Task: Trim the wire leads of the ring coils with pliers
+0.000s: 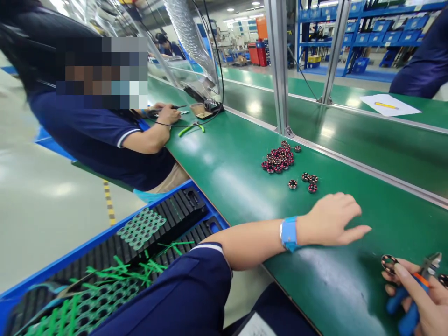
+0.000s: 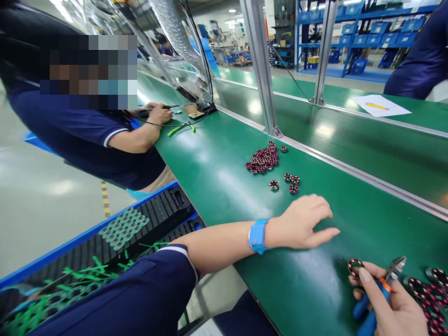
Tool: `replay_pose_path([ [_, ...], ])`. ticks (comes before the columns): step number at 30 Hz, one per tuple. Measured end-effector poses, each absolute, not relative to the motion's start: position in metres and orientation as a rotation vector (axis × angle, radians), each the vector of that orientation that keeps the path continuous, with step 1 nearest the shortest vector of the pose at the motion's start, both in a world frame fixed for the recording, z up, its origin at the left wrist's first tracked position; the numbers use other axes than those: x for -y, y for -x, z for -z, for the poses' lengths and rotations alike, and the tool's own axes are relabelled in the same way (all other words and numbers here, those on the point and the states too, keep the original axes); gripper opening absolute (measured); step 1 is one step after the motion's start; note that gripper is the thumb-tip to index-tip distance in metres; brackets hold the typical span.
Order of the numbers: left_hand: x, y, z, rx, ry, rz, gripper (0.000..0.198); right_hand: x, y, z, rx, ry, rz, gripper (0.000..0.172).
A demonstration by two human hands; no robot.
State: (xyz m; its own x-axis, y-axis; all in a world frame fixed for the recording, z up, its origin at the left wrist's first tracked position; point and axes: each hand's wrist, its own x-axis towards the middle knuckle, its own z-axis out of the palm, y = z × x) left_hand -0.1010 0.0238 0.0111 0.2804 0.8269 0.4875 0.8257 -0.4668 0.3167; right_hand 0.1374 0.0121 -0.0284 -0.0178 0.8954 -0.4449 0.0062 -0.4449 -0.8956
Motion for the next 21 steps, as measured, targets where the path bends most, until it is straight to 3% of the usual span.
replay_pose_path([
  [2, -0.038, 0.125, -0.005, -1.867, -2.694, -0.78, 0.045, -0.011, -0.133, 0.024, 0.888, 1.558, -1.564, 0.07],
  [6, -0.063, 0.176, 0.008, -2.203, -2.759, -0.284, 0.035, -0.009, -0.125, 0.014, 0.858, 1.576, -1.595, 0.077],
  [12, -0.084, 0.245, 0.015, -2.407, -2.579, -0.203, 0.031, -0.01, -0.123, 0.013, 0.903, 1.611, -1.595, 0.083],
  [21, -0.067, 0.332, 0.016, -2.545, -2.21, -0.148, 0.036, -0.009, -0.138, 0.031, 0.95, 1.549, -1.594, 0.068],
])
